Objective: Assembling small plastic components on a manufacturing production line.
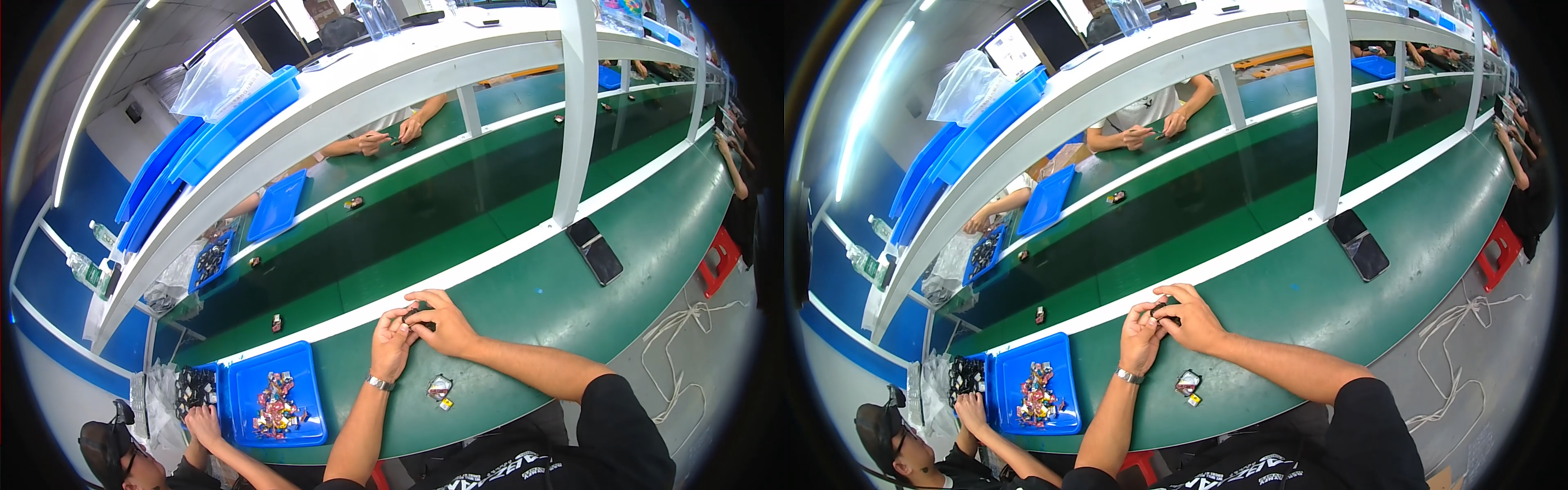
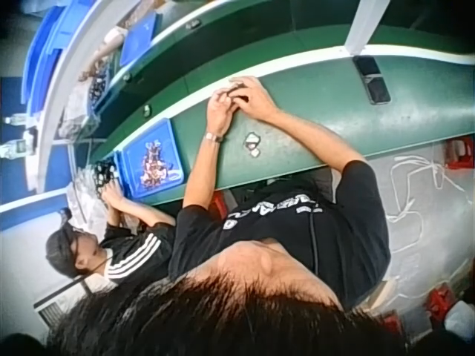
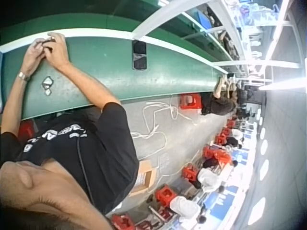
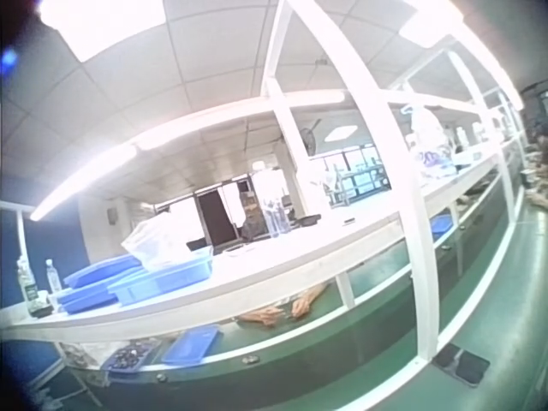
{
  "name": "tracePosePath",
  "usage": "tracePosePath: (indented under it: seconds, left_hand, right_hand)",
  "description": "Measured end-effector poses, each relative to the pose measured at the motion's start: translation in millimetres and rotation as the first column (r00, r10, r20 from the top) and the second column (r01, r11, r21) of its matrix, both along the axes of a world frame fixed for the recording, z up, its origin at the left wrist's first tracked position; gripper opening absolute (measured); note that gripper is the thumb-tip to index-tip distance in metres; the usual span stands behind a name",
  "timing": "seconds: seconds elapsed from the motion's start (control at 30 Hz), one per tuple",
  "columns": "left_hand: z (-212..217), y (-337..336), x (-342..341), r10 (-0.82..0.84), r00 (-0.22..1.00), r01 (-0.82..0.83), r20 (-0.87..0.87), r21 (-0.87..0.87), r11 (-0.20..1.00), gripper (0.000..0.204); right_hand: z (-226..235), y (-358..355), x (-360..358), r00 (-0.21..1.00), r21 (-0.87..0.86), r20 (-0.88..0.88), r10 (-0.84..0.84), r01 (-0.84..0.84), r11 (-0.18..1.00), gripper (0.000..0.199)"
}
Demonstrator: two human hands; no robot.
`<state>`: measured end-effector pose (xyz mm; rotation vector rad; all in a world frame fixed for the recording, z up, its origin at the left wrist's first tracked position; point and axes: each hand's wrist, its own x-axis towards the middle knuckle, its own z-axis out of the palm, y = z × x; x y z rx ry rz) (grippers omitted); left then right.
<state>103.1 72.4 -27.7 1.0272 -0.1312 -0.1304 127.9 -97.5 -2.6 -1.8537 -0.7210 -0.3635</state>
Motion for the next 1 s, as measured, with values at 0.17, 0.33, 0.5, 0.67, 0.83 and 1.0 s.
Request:
tracePosePath:
  seconds: [0.17, 0.33, 0.5, 0.67, 0.83, 1.0]
  left_hand:
    - [0.9, 1.3, -0.6, 0.051, 0.999, -0.052, 0.012, 0.023, 0.998, 0.025]
    - [1.2, -1.4, -1.4, 0.017, 1.0, -0.017, 0.016, -0.013, 1.0, 0.026]
    - [-0.4, -1.6, -0.8, 0.019, 1.0, -0.019, 0.016, -0.021, 1.0, 0.026]
    - [0.5, -3.3, -0.9, 0.045, 0.998, -0.045, 0.032, -0.002, 0.999, 0.026]
    - [2.7, 0.4, -2.5, 0.046, 0.998, -0.048, 0.046, 0.045, 0.998, 0.025]
    - [1.2, -1.9, -1.6, 0.033, 0.999, -0.033, 0.021, -0.005, 0.999, 0.025]
  right_hand:
    - [1.8, 2.9, 0.6, 0.997, 0.024, -0.03, 0.071, -0.07, 0.997, 0.017]
    - [-0.1, 1.1, 1.8, 1.0, 0.012, -0.009, 0.021, -0.021, 1.0, 0.016]
    - [-2.6, 2.3, 0.9, 1.0, 0.04, -0.021, 0.007, -0.006, 0.999, 0.015]
    - [0.2, 3.5, -0.2, 1.0, 0.07, -0.026, 0.009, -0.008, 0.998, 0.017]
    - [2.1, 1.8, -1.4, 0.999, 0.043, -0.008, 0.047, -0.047, 0.998, 0.021]
    - [9.0, -4.5, -0.5, 0.995, -0.005, 0.094, 0.033, -0.033, 0.999, 0.019]
